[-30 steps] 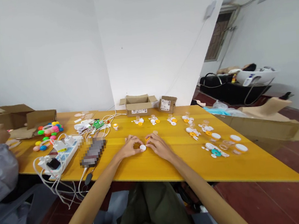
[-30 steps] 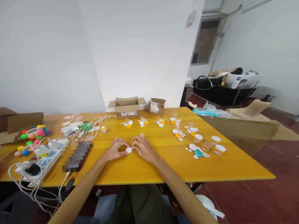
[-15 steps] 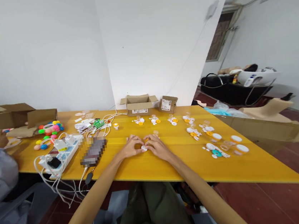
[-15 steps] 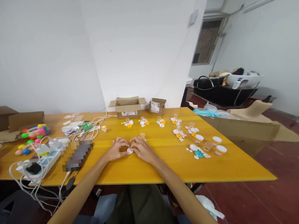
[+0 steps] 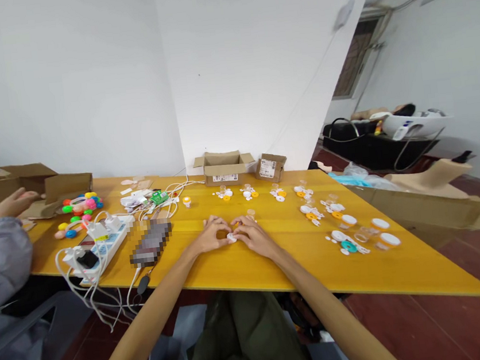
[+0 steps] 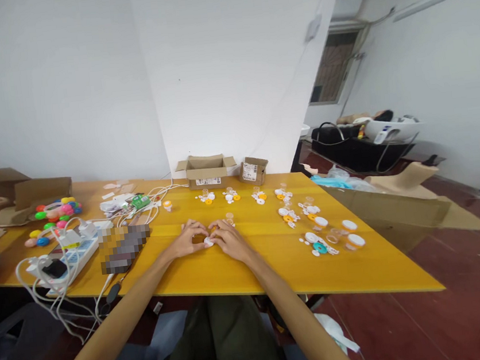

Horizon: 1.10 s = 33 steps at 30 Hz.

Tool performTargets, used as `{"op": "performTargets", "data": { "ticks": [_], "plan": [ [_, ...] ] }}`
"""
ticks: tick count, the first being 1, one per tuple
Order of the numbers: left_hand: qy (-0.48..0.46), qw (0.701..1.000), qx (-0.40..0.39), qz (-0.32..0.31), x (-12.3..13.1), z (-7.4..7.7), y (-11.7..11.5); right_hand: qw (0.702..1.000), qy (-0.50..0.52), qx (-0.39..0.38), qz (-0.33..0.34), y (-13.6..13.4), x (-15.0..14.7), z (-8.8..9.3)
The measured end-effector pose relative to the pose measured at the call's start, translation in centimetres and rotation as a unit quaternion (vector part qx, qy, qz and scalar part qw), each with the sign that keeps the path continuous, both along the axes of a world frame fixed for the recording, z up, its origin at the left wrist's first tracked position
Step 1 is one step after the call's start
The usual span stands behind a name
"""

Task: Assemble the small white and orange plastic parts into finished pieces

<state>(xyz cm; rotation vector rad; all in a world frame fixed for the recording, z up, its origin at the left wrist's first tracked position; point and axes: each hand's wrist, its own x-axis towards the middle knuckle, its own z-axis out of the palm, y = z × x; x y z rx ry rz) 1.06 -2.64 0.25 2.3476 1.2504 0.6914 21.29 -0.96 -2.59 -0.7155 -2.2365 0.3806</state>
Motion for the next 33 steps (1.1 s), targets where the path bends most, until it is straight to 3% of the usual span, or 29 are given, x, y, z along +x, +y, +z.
{"op": "performTargets", "data": {
  "ticks": [33],
  "plan": [
    [0.011,1.0,0.003,-0.003,-0.12,-0.28,0.26,1.0,-0.003,0.016,-0.015,-0.47,-0.05,0.34]
  ]
}}
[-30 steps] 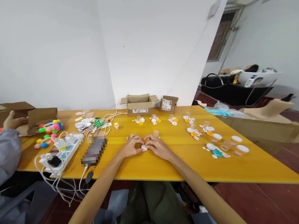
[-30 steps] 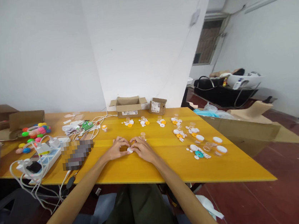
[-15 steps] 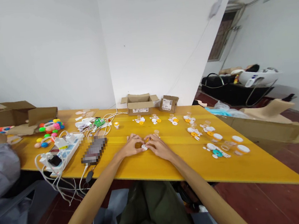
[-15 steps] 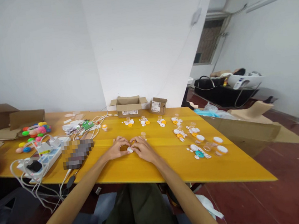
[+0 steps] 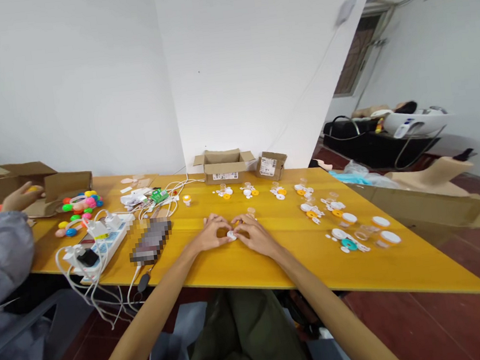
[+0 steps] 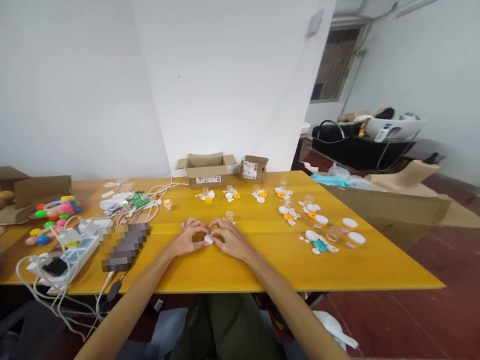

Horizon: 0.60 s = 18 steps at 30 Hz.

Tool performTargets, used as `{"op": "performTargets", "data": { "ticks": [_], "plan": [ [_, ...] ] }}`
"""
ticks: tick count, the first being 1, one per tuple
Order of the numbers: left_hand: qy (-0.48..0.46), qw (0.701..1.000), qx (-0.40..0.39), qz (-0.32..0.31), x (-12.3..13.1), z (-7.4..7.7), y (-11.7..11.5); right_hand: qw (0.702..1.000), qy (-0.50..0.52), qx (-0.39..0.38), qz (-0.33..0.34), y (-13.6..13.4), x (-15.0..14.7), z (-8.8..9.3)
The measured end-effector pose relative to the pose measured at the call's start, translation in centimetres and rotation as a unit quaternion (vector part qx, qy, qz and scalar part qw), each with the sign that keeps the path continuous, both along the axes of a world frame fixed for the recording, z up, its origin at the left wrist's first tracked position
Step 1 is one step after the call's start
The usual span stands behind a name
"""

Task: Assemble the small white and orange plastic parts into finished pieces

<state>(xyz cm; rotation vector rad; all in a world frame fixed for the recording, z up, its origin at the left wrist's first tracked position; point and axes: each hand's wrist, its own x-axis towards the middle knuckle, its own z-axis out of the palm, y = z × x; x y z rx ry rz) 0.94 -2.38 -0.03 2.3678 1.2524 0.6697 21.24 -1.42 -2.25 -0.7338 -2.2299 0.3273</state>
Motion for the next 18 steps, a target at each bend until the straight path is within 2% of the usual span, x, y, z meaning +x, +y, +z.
{"op": "performTargets", "data": {
  "ticks": [12,18],
  "plan": [
    [0.004,1.0,0.0,0.005,-0.12,-0.47,0.2,1.0,-0.006,0.011,-0.009,0.01,-0.06,-0.11],
    [0.008,1.0,0.002,0.004,-0.12,-0.1,0.04,0.999,0.017,0.019,-0.027,-0.03,0.02,0.02]
  ]
}}
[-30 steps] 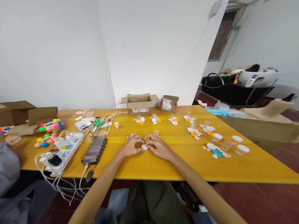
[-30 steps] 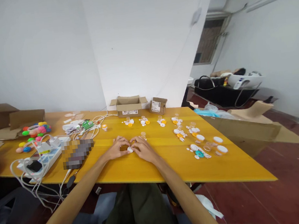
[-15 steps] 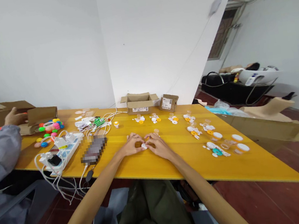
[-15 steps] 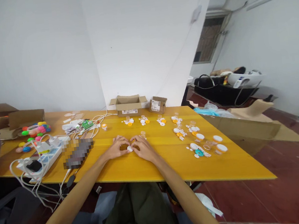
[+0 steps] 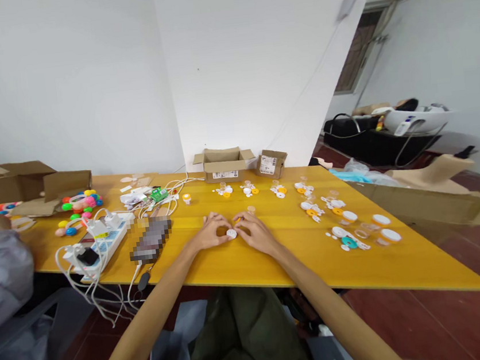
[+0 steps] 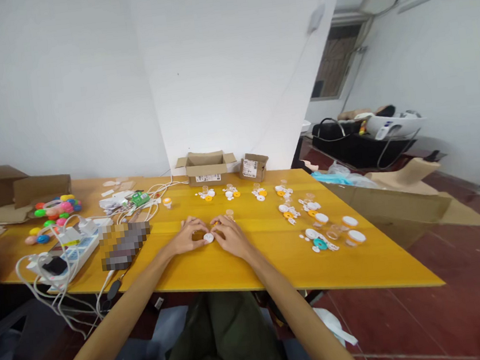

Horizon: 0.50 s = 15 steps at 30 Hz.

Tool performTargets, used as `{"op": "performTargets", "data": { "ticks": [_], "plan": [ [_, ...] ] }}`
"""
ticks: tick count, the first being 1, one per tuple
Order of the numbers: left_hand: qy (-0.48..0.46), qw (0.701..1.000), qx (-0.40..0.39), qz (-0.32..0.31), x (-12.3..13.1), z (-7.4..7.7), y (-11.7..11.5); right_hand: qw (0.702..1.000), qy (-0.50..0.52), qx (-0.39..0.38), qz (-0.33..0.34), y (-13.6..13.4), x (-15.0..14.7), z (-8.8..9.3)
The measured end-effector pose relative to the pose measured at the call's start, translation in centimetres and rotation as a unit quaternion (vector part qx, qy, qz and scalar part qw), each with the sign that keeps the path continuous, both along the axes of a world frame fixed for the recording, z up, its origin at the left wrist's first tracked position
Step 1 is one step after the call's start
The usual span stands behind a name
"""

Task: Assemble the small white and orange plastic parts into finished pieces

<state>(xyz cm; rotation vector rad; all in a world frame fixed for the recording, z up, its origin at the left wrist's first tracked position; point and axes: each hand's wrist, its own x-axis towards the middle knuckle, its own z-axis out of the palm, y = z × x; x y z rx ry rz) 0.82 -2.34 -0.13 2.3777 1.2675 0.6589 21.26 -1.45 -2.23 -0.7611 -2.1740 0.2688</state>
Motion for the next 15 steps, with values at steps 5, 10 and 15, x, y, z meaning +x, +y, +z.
{"op": "performTargets", "data": {
  "ticks": [5,10,15],
  "plan": [
    [0.011,1.0,0.001,0.007,-0.18,0.55,-0.21,0.999,0.006,0.027,-0.042,0.44,0.2,-0.29],
    [0.023,1.0,0.011,0.015,-0.73,0.82,-0.12,0.996,-0.026,0.055,-0.058,0.68,0.2,-0.65],
    [0.025,0.999,0.019,0.023,-0.92,0.58,0.06,0.992,-0.076,0.078,-0.058,0.74,-0.27,-0.5]
  ]
}}
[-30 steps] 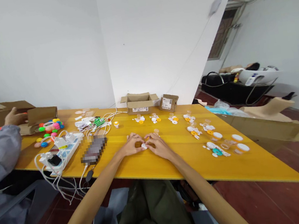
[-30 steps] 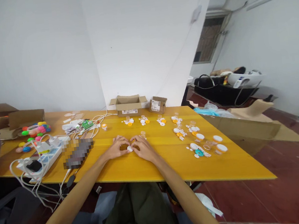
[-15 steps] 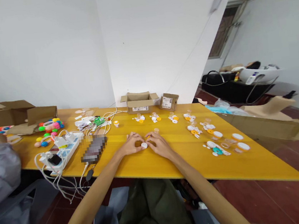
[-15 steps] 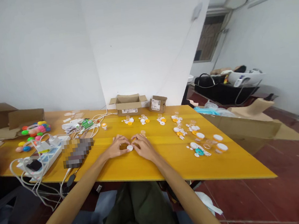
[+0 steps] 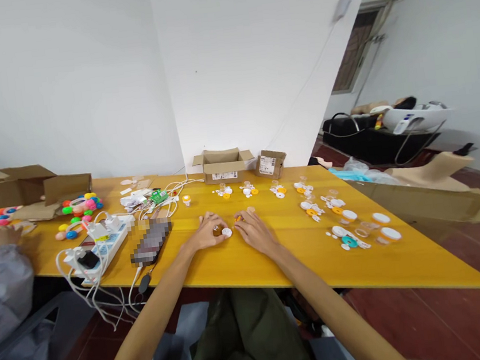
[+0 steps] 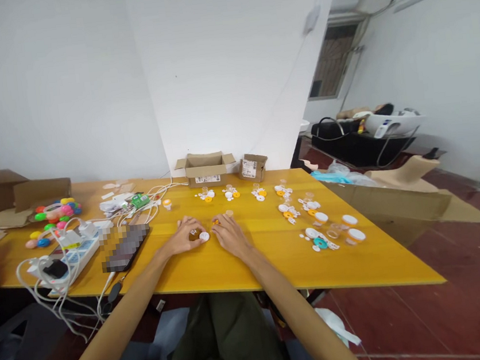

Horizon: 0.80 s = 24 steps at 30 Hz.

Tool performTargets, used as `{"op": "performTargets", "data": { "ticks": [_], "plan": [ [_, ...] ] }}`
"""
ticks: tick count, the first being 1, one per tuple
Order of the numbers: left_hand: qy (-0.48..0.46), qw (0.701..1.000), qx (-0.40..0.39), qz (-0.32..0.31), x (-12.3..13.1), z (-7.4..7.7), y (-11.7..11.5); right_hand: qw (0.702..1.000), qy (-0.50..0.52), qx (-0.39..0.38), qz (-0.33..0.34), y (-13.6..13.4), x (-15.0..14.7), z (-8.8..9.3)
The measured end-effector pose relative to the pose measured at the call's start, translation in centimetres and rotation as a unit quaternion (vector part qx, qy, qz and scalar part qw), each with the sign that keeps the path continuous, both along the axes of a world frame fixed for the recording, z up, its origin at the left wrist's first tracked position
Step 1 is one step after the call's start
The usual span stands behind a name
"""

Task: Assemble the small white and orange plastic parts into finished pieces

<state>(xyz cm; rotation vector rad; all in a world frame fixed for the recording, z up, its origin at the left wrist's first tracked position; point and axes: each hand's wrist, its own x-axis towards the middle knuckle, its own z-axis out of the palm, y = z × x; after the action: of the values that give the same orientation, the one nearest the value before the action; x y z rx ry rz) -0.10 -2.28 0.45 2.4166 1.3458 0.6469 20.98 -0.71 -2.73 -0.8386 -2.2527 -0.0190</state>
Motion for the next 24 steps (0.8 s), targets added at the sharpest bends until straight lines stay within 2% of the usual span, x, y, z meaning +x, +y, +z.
{"op": "performTargets", "data": {
  "ticks": [10,16,24],
  "plan": [
    [-0.009,1.0,-0.009,0.003,0.3,0.0,0.0,0.997,-0.075,0.032,0.01,0.5,-0.8,0.1],
    [-0.011,1.0,-0.006,0.003,0.3,-0.2,0.0,0.998,-0.053,0.023,0.01,0.4,-0.8,0.0],
    [-0.016,1.0,-0.003,0.0,0.4,-0.5,0.3,0.999,-0.016,0.009,0.049,-0.9,-1.0,1.0]
  ]
}}
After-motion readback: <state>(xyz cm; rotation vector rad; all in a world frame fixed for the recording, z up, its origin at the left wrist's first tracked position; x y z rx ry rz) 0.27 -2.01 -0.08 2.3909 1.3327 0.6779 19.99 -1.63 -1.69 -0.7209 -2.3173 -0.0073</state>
